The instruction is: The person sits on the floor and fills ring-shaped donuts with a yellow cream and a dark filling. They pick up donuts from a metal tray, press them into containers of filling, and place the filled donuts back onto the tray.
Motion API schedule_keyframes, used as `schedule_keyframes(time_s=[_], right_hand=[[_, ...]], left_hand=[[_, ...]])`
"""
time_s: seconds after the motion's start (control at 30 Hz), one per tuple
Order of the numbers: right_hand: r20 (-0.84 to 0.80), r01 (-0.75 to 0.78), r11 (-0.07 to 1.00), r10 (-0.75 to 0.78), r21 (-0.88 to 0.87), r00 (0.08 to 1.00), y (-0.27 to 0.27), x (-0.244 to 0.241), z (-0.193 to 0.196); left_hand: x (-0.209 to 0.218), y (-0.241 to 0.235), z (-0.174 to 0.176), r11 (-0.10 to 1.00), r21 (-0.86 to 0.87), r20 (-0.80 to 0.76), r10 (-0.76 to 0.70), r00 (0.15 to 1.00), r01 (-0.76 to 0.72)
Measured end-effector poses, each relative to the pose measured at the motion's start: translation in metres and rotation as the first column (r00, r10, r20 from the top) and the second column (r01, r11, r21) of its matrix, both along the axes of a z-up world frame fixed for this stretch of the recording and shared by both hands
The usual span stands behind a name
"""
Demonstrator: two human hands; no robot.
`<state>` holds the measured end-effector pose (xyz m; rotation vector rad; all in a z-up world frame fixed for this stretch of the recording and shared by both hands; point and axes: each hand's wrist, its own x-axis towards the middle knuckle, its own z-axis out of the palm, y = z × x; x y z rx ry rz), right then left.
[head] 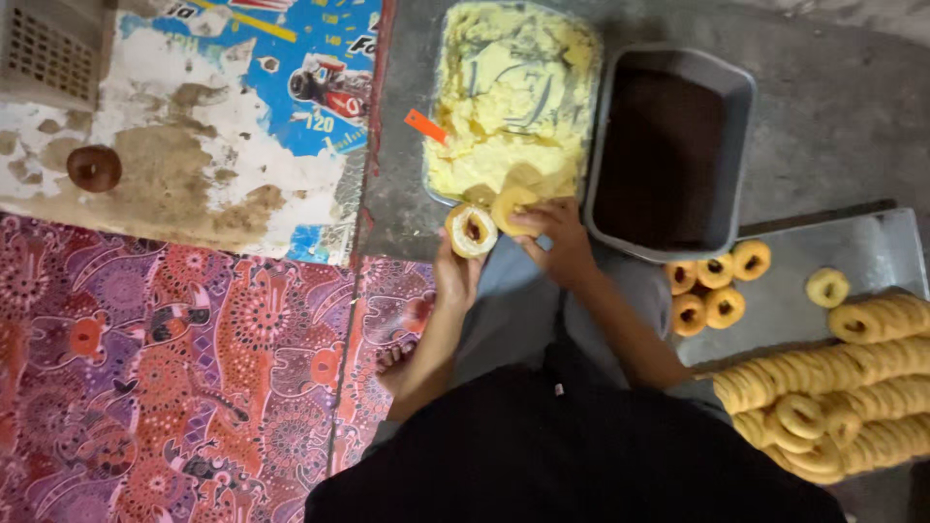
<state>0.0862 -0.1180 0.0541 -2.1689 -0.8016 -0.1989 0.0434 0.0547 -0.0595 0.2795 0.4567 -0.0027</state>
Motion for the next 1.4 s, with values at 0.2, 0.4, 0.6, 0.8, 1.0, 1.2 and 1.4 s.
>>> schedule_keyframes(time_s=[0.2, 0.4, 0.6, 0.8, 1.0, 1.2, 1.4], right_hand=[[0.085, 0.188, 0.981, -0.191, 0.046, 0.978, -0.029, -0.023, 0.031], [0.123, 0.019, 0.999, -0.023, 0.029, 0.992, -0.075, -0.063, 0.033], [0.084, 0.119, 0.962, -0.144, 0.247, 0.986, -0.139, -0.034, -0.032], [-0.072, 0.536, 0.825, -0.554, -0.180, 0.829, -0.235, 0.024, -0.093], [-0.930, 0.936, 0.227, -0.190, 0.270, 0.315, -0.280, 0.024, -0.087], [-0.755, 0.748, 0.222, -0.069, 0.626, 0.652, -0.231, 0.003, -0.048], [-0.100, 0.674, 0.673, -0.681, 0.305, 0.725, -0.182, -0.006, 0.001]], left_hand=[[-0.034, -0.047, 0.002, 0.963, -0.218, 0.423, -0.052, 0.905, 0.157], [-0.051, -0.064, 0.028, 0.984, 0.057, 0.121, -0.174, 0.977, 0.168], [-0.035, -0.115, 0.008, 0.945, 0.095, 0.140, -0.324, 0.936, 0.313], [0.059, -0.182, -0.001, 0.331, 0.865, -0.110, -0.607, 0.787, 0.376], [0.146, -0.227, 0.005, -0.340, 0.832, -0.022, -0.810, 0.586, -0.439], [0.106, -0.232, -0.007, 0.602, 0.635, -0.110, -0.550, 0.828, 0.485], [0.079, -0.240, -0.026, 0.882, 0.018, 0.088, -0.470, 0.878, 0.471]])
